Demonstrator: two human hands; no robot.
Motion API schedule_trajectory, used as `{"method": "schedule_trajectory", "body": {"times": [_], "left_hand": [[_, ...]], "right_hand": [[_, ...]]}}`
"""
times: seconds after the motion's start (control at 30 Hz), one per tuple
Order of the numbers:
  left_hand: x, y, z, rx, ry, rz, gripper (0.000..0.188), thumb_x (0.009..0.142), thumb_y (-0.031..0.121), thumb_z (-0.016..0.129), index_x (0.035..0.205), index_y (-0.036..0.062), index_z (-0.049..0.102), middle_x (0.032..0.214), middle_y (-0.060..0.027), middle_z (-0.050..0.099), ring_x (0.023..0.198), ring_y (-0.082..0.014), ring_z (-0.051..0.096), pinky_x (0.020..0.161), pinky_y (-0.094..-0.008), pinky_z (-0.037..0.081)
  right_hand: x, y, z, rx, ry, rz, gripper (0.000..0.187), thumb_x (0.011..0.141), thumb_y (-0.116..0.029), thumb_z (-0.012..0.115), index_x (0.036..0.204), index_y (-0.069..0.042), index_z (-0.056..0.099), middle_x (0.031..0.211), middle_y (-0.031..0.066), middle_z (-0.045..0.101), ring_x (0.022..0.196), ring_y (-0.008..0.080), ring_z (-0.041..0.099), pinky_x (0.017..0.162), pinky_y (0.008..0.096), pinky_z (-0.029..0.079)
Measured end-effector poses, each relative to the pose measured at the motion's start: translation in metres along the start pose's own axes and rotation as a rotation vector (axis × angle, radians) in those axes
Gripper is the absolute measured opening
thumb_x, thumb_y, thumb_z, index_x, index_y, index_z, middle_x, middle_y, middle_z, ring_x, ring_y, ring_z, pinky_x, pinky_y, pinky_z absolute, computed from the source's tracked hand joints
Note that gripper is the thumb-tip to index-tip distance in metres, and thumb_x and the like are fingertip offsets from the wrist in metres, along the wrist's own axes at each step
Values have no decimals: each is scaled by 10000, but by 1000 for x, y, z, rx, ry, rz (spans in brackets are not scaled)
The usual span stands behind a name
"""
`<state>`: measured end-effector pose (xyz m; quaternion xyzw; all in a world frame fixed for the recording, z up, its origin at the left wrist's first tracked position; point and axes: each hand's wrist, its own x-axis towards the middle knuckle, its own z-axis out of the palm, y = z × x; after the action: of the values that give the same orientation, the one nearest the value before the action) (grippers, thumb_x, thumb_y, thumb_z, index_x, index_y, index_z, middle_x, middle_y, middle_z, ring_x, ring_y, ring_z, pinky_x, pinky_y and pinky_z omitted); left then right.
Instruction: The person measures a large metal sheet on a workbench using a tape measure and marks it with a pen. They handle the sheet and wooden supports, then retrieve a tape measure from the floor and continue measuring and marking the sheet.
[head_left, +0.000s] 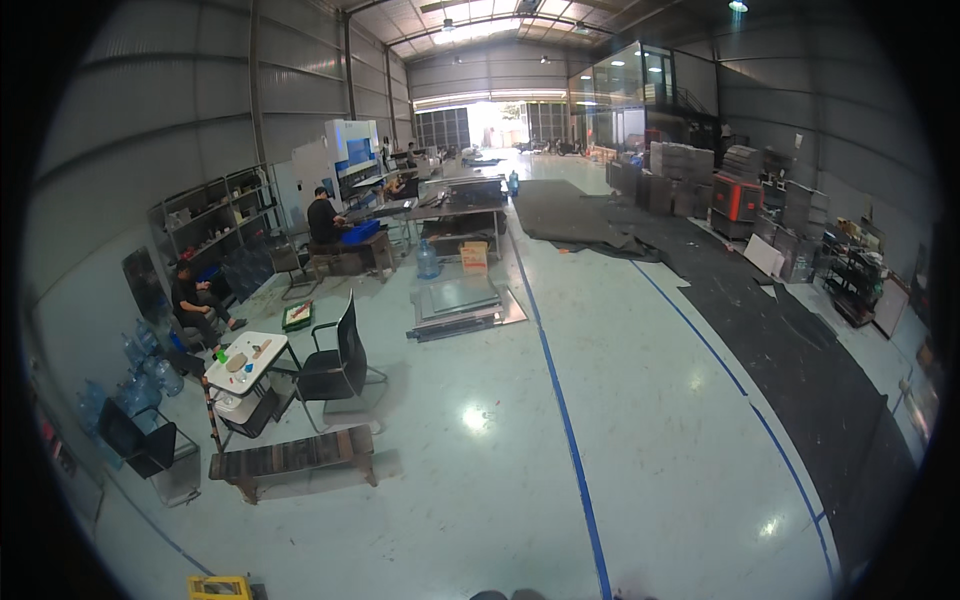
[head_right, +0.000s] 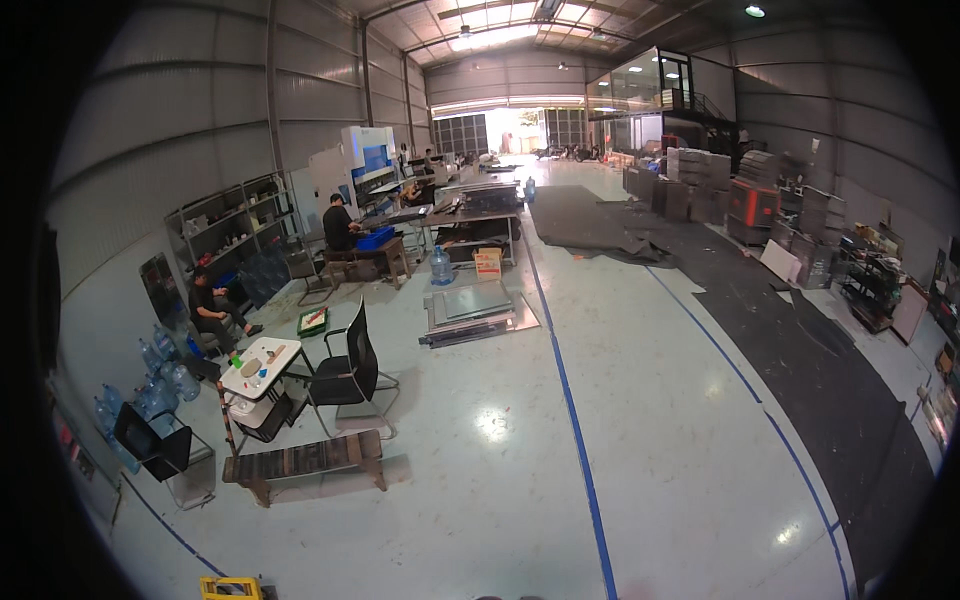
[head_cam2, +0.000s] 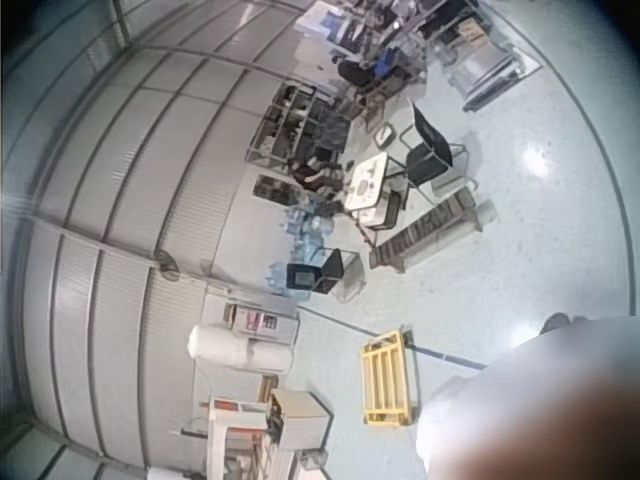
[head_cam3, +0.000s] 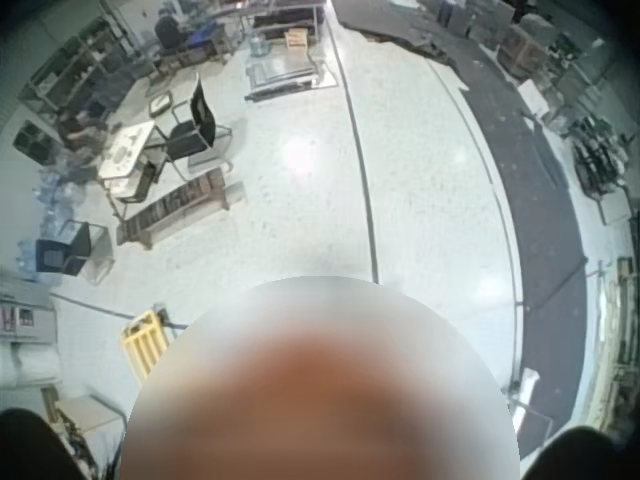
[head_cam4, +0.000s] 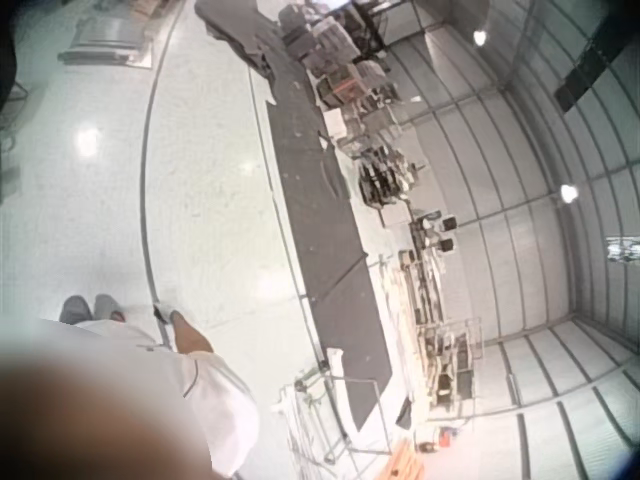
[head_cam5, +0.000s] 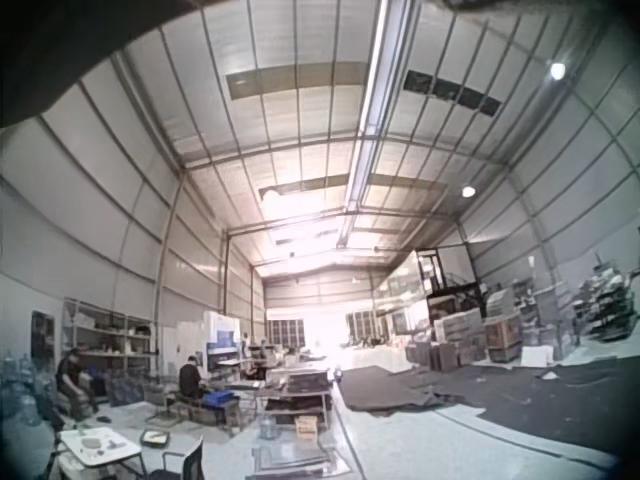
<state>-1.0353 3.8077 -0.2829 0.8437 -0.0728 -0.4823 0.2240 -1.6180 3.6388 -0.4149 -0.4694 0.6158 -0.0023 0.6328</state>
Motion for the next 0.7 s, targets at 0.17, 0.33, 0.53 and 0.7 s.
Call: {"method": "schedule_trajectory", "body": {"times": [0.17, 0.33, 0.53, 0.7], "left_hand": [[56, 102, 27, -96, -25, -42, 519, 1054, 555, 403, 1323, 156, 596, 1108, -177, 667, 974, -330, 582, 850, -483, 417], [140, 235, 48, -159, -48, -77, 463, 1055, 543, 422, 1260, 168, 600, 1017, -144, 666, 855, -290, 571, 722, -467, 419], [243, 417, 70, -195, -119, -12, 403, 1057, 529, 446, 1185, 182, 605, 909, -105, 665, 712, -242, 559, 569, -449, 423], [337, 601, 104, -360, -225, 236, 360, 1058, 518, 466, 1122, 193, 610, 818, -72, 664, 593, -201, 548, 441, -433, 425]], "right_hand": [[147, -161, -141, -813, 8, -172, 295, 991, -385, 644, 902, -112, 711, 799, 64, 720, 719, 195, 678, 639, 364, 533], [195, -284, -155, 363, 111, -151, 393, 1058, -449, 540, 862, -129, 656, 687, 49, 564, 571, 214, 535, 540, 394, 449], [202, -387, -160, 348, 100, 123, 438, 1078, -476, 487, 804, -165, 632, 622, 59, 515, 529, 255, 498, 527, 444, 428], [245, -451, -186, 374, 92, 208, 400, 1072, -449, 495, 837, -160, 641, 662, 78, 553, 591, 271, 534, 579, 459, 454]]}}
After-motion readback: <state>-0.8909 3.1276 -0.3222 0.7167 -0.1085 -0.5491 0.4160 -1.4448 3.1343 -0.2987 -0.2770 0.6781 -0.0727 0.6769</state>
